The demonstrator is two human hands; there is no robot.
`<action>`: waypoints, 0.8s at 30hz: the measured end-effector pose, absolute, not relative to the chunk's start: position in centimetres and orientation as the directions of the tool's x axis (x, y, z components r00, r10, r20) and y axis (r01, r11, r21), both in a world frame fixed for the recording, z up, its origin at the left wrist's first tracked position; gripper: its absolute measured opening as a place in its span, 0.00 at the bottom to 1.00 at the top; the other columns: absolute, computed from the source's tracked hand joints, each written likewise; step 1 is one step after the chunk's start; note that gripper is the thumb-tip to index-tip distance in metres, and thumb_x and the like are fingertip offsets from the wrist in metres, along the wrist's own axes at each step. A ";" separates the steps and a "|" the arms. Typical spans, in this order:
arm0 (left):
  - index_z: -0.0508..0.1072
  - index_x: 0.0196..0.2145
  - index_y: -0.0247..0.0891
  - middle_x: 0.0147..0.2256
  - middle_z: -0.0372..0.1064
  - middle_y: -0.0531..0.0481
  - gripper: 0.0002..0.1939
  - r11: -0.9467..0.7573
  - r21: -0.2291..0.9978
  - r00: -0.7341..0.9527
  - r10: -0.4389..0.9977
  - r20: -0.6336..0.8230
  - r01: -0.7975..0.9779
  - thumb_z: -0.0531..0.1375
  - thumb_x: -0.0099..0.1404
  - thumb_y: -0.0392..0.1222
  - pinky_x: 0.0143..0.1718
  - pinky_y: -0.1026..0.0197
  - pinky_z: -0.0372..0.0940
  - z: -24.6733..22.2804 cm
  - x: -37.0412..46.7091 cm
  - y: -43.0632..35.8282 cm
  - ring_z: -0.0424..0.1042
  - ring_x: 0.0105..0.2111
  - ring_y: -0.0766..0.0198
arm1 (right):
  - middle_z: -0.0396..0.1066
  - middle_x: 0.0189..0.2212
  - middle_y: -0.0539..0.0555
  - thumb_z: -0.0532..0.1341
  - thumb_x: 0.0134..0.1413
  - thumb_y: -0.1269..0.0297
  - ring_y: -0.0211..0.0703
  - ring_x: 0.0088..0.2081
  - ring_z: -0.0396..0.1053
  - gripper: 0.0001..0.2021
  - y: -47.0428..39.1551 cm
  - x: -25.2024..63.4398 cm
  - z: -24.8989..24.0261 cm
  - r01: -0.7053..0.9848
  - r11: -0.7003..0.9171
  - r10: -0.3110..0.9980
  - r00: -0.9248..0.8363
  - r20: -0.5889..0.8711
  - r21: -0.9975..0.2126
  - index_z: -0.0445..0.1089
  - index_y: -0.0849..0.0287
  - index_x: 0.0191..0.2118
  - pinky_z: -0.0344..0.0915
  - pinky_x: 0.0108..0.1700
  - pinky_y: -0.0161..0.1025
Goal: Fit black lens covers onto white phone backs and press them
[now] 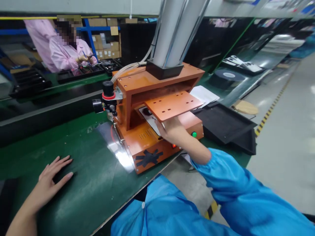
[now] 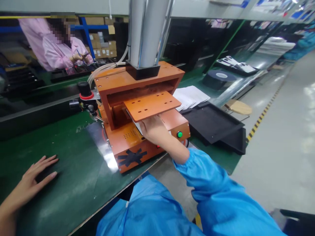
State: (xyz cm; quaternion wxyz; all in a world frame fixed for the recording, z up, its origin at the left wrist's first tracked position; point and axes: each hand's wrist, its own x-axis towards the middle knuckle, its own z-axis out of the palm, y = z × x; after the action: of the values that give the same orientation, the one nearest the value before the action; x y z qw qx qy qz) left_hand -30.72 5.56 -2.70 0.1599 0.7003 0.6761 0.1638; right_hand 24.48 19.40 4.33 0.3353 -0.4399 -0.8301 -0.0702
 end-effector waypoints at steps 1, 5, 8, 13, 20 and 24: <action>0.78 0.60 0.50 0.66 0.69 0.47 0.32 -0.018 0.453 0.006 1.000 0.028 0.891 0.59 0.66 0.68 0.71 0.26 0.54 -2.4 -30.3 5.5 0.58 0.72 0.38 | 0.76 0.50 0.66 0.59 0.72 0.61 0.62 0.55 0.72 0.14 17.6 25.5 3.8 0.783 0.597 0.659 -0.355 0.664 -0.174 0.76 0.59 0.55 0.69 0.57 0.60; 0.79 0.56 0.52 0.63 0.71 0.50 0.31 0.079 0.518 -0.247 0.932 0.265 0.852 0.64 0.63 0.71 0.56 0.26 0.73 0.0 -25.2 5.5 0.71 0.62 0.35 | 0.76 0.49 0.62 0.60 0.69 0.67 0.57 0.53 0.74 0.11 11.8 31.3 0.3 0.837 0.440 0.554 0.032 0.832 -0.325 0.75 0.55 0.53 0.72 0.55 0.55; 0.77 0.61 0.47 0.62 0.71 0.43 0.33 -0.084 0.595 -0.280 0.825 0.492 0.799 0.67 0.65 0.66 0.60 0.27 0.70 1.3 -17.7 6.3 0.74 0.59 0.37 | 0.74 0.53 0.66 0.63 0.67 0.61 0.59 0.55 0.73 0.17 11.0 35.9 -2.6 0.796 0.210 0.567 0.374 0.734 -0.568 0.73 0.59 0.58 0.74 0.53 0.56; 0.60 0.75 0.41 0.72 0.52 0.32 0.45 -0.356 0.668 -0.032 0.869 0.494 0.653 0.68 0.69 0.61 0.66 0.41 0.68 0.2 -4.7 7.5 0.58 0.72 0.40 | 0.66 0.68 0.66 0.70 0.60 0.41 0.61 0.67 0.68 0.41 13.9 39.5 -5.6 0.527 0.109 0.822 0.430 0.374 -0.843 0.62 0.57 0.71 0.65 0.69 0.61; 0.47 0.79 0.36 0.75 0.44 0.32 0.59 -0.159 0.765 -0.173 0.926 0.334 0.624 0.71 0.64 0.62 0.77 0.43 0.43 -1.4 2.4 7.2 0.47 0.76 0.42 | 0.71 0.64 0.64 0.73 0.52 0.35 0.58 0.63 0.71 0.43 14.6 39.4 -4.6 0.225 0.115 0.906 0.375 0.194 -0.968 0.68 0.58 0.65 0.66 0.69 0.57; 0.43 0.80 0.37 0.76 0.42 0.31 0.60 -0.126 0.759 -0.222 0.914 0.339 0.639 0.70 0.64 0.64 0.77 0.40 0.45 -1.2 3.1 6.9 0.47 0.76 0.41 | 0.73 0.62 0.62 0.73 0.53 0.38 0.58 0.61 0.72 0.40 14.6 39.4 -4.8 0.227 0.097 0.899 0.397 0.184 -0.969 0.69 0.57 0.64 0.68 0.67 0.56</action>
State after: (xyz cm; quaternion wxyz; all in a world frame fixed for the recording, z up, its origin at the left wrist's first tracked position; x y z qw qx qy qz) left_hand 3.13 6.89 -1.18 0.1545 0.6041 0.6428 0.4449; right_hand 39.40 14.60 -4.77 0.5764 -0.6053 -0.4653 0.2913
